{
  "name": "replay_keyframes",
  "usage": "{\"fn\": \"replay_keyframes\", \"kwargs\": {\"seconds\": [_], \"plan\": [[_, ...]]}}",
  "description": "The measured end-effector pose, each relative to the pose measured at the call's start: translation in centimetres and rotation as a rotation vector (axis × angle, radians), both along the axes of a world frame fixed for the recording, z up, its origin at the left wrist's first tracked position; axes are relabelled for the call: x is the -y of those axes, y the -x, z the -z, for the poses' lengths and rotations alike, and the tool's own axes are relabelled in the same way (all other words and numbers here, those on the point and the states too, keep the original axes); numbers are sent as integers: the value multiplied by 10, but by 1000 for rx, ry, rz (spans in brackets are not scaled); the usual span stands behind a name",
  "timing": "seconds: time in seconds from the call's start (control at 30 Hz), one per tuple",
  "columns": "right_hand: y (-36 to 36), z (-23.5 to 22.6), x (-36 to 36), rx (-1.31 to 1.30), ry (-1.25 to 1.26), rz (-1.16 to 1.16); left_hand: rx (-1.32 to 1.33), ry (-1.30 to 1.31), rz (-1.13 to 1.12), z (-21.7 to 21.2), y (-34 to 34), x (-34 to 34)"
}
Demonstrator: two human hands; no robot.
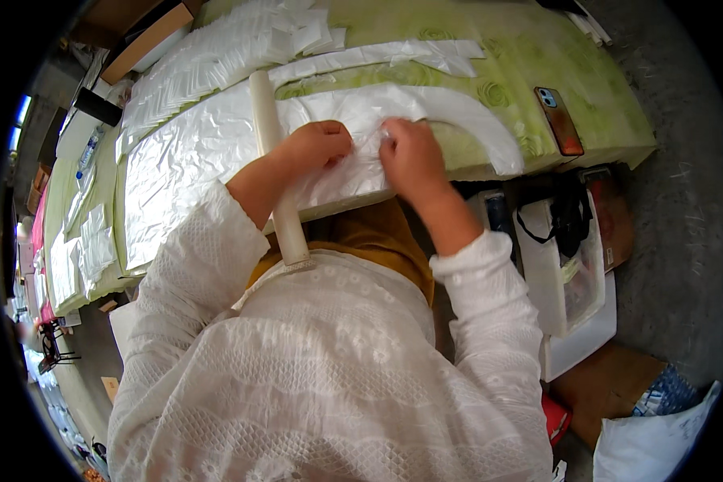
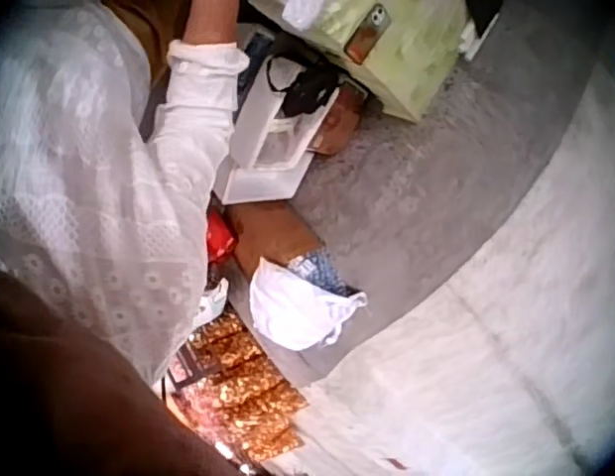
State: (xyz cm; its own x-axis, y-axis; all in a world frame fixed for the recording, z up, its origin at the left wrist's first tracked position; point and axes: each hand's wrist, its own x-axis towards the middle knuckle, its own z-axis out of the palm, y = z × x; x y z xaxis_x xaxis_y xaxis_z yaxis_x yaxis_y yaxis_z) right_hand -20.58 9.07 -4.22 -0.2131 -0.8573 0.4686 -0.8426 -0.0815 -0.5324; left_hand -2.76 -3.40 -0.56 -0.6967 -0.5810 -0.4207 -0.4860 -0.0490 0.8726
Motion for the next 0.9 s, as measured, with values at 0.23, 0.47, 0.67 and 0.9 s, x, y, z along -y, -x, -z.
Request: {"fn": "replay_keyframes", "kwargs": {"seconds": [0.23, 0.47, 0.67, 0.9], "plan": [[27, -21, 21, 85, 31, 150, -106, 52, -182, -11, 14, -14], [12, -22, 16, -255, 261, -208, -365, -238, -263, -14, 41, -11], [25, -5, 22, 132, 177, -7, -517, -109, -396, -51, -27, 7], [49, 25, 35, 419, 155, 85, -22, 151, -805, -31, -223, 56]]}}
